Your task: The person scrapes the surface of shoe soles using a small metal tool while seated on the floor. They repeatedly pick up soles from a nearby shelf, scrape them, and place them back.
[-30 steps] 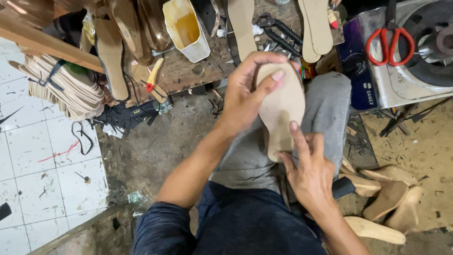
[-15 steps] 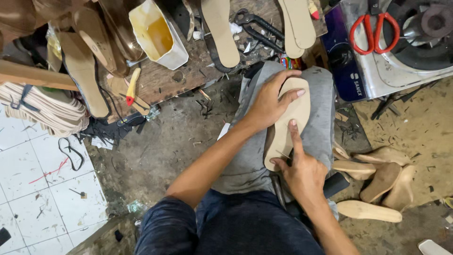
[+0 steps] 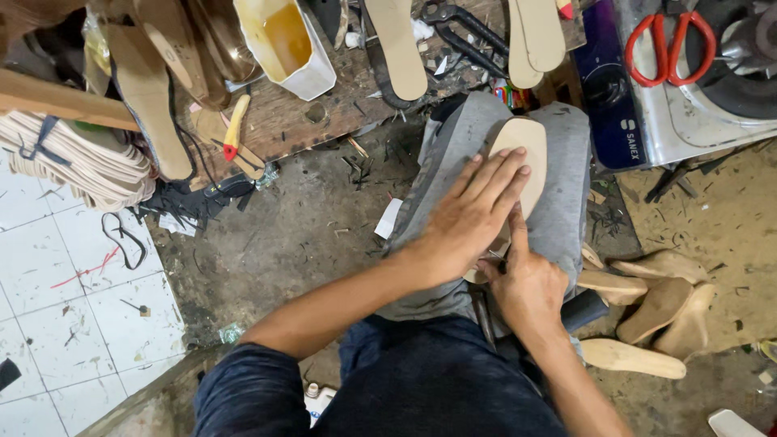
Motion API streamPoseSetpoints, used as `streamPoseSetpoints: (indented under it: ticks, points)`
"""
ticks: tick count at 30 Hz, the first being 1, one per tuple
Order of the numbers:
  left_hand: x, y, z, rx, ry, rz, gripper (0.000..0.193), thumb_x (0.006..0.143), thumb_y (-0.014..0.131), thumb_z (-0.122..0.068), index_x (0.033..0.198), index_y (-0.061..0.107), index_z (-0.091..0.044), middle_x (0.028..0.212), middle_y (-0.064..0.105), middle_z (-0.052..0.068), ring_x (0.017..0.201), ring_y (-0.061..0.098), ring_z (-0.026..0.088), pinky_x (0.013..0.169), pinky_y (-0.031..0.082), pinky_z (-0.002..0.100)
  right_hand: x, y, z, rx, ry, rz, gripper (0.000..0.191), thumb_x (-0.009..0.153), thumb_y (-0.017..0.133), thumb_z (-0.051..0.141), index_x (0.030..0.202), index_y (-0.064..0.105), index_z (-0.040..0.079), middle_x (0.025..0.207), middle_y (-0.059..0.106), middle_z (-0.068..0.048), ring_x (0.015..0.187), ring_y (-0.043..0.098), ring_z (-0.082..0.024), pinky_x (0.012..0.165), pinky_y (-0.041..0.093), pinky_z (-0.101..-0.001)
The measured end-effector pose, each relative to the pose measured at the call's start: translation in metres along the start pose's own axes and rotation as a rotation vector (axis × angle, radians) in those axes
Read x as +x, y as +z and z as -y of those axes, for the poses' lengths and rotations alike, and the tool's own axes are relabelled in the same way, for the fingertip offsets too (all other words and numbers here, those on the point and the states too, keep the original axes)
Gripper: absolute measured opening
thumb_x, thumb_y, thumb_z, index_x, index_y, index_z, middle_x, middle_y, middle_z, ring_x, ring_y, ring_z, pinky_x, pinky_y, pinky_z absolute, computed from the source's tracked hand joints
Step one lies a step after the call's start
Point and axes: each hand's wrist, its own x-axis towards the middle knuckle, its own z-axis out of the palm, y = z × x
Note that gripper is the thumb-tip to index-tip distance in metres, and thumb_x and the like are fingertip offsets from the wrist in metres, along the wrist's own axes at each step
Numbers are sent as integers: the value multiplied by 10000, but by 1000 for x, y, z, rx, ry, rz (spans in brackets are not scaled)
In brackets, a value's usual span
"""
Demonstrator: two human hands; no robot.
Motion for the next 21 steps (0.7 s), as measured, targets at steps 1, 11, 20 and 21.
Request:
streamPoseSetpoints:
  ticks: [1, 11, 20, 21]
  points:
    - [-2, 1, -3, 59, -14, -26, 772, 813, 614, -152, 1525, 396, 53, 1632, 307, 195, 1534, 295, 323, 1290, 204, 505, -1, 1, 1, 2, 0, 3, 1069, 693, 878, 306, 1578, 315, 102, 726, 725, -186, 610, 703, -379, 573, 526, -496]
    - [-5, 0, -44, 518, -103, 67, 644, 971, 511, -223, 1527, 390, 79, 1612, 295, 278, 1520, 295, 409, 1274, 201, 493, -9, -77, -9, 320, -140, -222, 244, 970, 709, 127, 1199, 748, 52, 781, 607, -105, 691, 576, -197, 668, 477, -358]
    - [25, 72, -95, 822, -160, 257, 730, 804, 583, -192, 1494, 423, -18, 1551, 366, 207, 1441, 316, 389, 1153, 305, 533, 31, -118, 31, 234, -707, 109, 239, 1030, 636, 231, 1047, 722, 9, 1011, 708, -139, 952, 673, -296, 886, 526, -381]
    - [26, 88, -96, 683, -176, 346, 665, 821, 595, -203, 1459, 474, -57, 1524, 415, 178, 1391, 379, 380, 1056, 337, 547, 38, -112, 37, 162, -751, 133, 243, 988, 653, 240, 1047, 725, 15, 1020, 716, -136, 979, 671, -321, 944, 494, -436]
